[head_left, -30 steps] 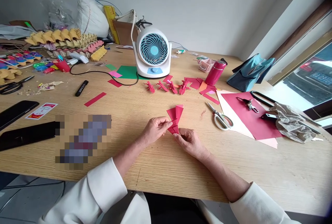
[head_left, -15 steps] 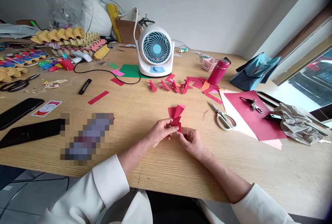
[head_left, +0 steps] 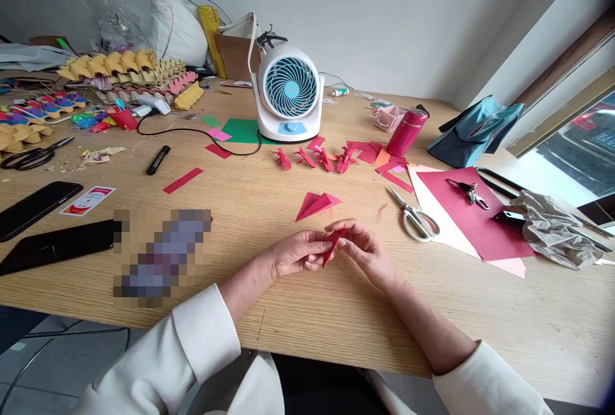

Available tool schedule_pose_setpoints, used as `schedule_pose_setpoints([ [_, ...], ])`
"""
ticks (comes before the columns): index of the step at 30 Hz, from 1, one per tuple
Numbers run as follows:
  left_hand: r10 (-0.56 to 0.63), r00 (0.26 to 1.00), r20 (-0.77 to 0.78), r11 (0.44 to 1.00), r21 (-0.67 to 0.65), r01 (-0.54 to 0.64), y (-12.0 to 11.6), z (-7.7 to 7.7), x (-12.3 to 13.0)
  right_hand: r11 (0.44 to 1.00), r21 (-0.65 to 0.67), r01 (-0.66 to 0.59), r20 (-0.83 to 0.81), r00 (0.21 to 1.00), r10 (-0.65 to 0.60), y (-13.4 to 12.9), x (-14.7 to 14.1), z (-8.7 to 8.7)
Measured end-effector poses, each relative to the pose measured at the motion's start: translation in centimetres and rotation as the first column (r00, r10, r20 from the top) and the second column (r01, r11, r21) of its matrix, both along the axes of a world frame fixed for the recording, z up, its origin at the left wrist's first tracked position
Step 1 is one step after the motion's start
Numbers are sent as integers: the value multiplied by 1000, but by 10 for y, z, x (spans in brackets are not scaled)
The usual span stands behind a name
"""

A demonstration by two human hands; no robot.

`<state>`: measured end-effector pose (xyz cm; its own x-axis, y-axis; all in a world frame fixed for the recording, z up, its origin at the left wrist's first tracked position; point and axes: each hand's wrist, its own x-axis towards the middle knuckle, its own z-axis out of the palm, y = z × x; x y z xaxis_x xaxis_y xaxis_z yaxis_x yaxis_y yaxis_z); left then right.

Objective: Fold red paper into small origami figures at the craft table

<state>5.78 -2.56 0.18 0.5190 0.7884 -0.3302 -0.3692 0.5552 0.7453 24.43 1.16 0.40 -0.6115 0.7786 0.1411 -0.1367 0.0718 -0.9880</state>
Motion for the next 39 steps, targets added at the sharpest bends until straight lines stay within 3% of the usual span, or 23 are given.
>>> schedule_pose_setpoints([
  [4, -22, 996, -91, 997, 78, 29, -1, 3, -2, 994, -95, 45, -48, 998, -50, 0, -3, -3],
  [8, 230, 918, -323, 952, 269, -144, 1, 4, -5, 977, -156, 146, -77, 984, -159, 6, -5, -13],
  [11, 326, 842, -429, 908, 389, -154, 4, 3, -4, 968, -168, 186, -48, 979, -196, 9, -5, -18],
  [15, 359, 782, -509, 871, 485, -84, 7, -2, 0, 977, -134, 164, -17, 986, -167, 8, -6, -20],
  [25, 457, 739, -495, 820, 556, -134, 6, -8, 0, 997, -72, 19, -109, 994, -26, 10, -5, -27],
  [28, 462, 710, -532, 791, 609, -58, 5, -8, -2, 999, -33, -30, -54, 998, 29, 11, 0, -26],
  [31, 449, 678, -582, 757, 651, 57, 3, -6, -3, 997, 12, -80, 100, 992, 79, 12, 7, -24],
  [35, 418, 643, -641, 739, 652, 171, -1, -1, -4, 989, 93, -112, 326, 942, 76, 11, 13, -17],
  [39, 411, 603, -684, 719, 650, 247, -5, 2, -6, 978, 133, -164, 406, 909, 97, 8, 14, -10],
])
